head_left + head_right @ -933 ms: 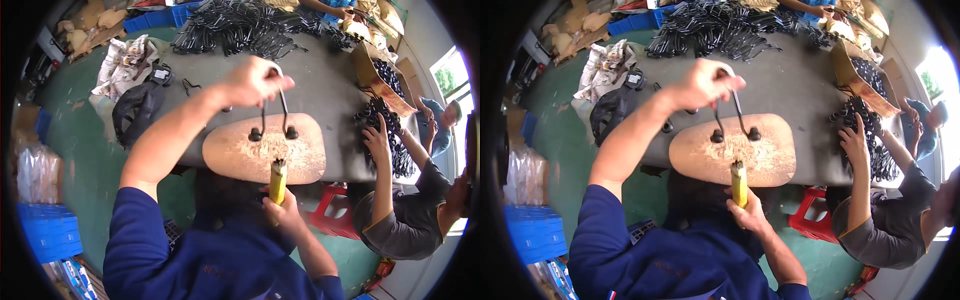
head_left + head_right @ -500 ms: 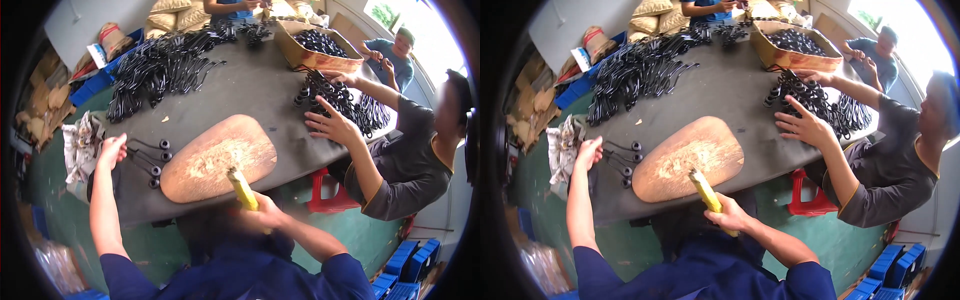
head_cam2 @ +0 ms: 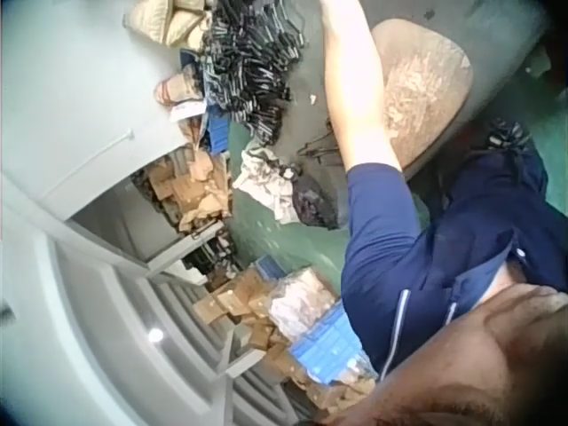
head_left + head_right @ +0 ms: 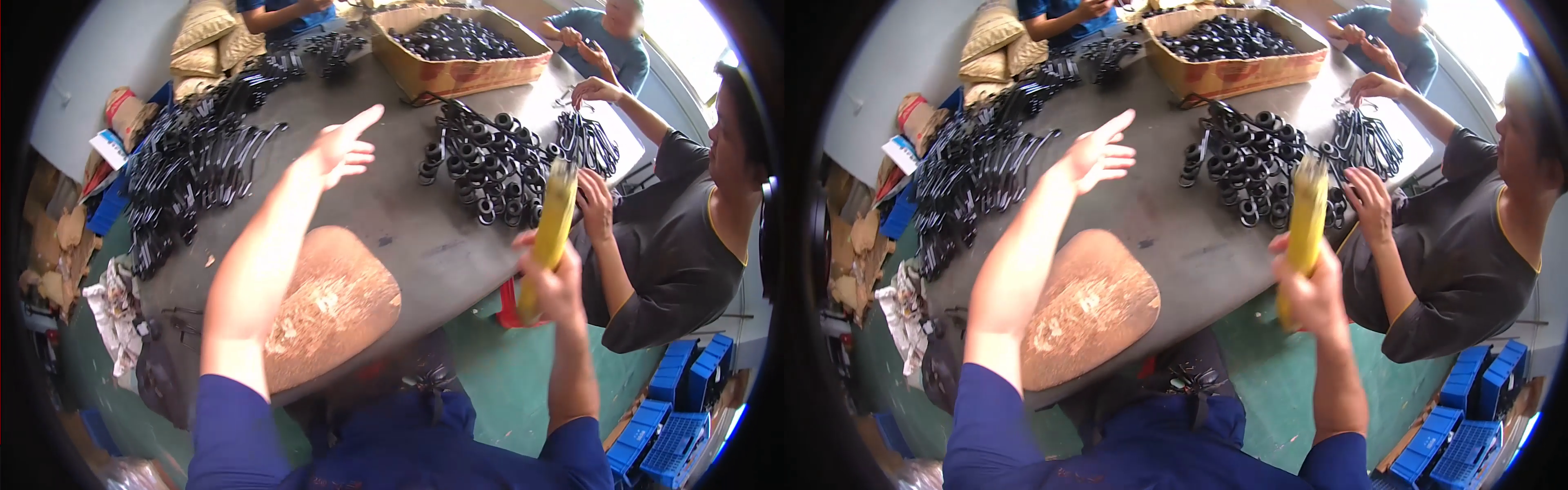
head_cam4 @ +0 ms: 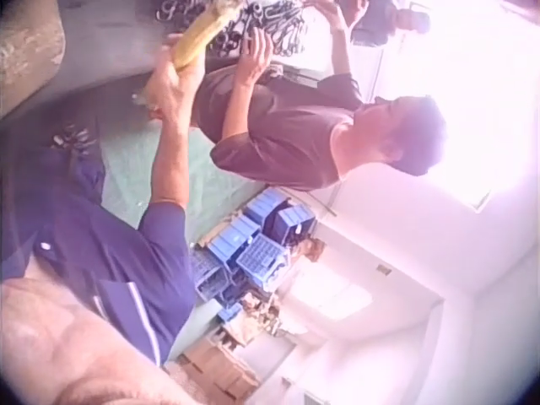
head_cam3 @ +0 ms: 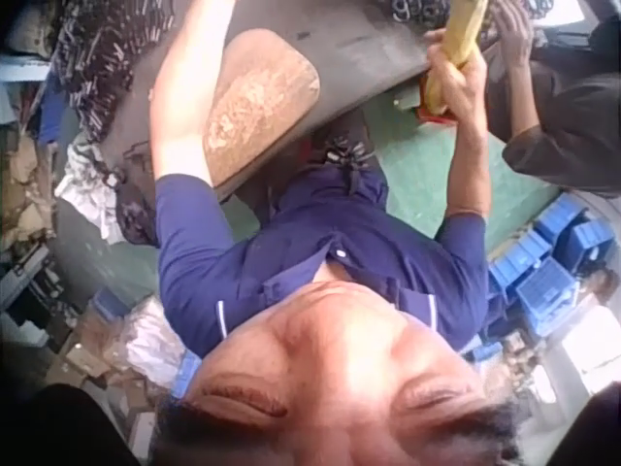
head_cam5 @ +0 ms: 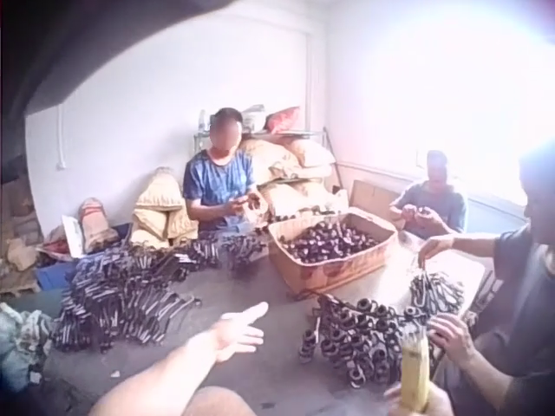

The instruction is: Assembling black metal wire components by tapping them onto a wooden form using a yellow mallet at a workshop table.

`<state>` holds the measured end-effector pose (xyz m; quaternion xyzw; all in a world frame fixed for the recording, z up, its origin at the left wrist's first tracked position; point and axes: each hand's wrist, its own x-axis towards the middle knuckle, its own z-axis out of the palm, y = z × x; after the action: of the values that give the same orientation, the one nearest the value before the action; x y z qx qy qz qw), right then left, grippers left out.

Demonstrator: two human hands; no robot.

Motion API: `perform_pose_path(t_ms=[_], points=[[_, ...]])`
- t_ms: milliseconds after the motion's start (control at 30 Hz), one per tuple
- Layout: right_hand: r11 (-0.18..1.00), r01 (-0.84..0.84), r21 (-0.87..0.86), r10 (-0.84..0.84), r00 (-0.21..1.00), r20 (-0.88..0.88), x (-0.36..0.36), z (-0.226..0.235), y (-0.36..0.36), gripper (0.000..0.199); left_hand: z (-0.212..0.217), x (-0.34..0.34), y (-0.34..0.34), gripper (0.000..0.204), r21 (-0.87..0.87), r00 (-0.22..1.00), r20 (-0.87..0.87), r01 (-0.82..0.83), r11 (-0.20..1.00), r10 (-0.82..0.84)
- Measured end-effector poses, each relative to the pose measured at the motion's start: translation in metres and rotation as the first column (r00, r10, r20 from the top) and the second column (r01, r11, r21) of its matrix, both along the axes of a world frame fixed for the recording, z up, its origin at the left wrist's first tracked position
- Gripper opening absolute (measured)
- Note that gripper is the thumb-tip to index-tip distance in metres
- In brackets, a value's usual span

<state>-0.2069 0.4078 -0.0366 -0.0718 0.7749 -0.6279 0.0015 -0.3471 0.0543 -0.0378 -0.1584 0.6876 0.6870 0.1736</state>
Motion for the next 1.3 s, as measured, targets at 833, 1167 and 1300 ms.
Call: perform_pose_path(t_ms=[833,1167,1300], points=[[0.907,-0.311,0.284,0.167,0.884,0.436,-0.166,-0.011,-0.130,0.046,-0.022,0.010,-0.080,0.029,0.225,0.997,0.071,-0.022,0.974,0.006],[0.909,-0.416,0.026,0.366,0.827,0.427,-0.152,-0.013,-0.211,0.024,-0.013,0.050,-0.153,0.015,-0.032,0.974,-0.034,-0.227,0.973,0.226],[0.917,-0.400,-0.006,0.364,0.828,0.426,-0.153,-0.016,-0.207,0.025,-0.035,0.037,-0.168,0.007,0.109,0.897,-0.226,-0.364,0.925,0.380]])
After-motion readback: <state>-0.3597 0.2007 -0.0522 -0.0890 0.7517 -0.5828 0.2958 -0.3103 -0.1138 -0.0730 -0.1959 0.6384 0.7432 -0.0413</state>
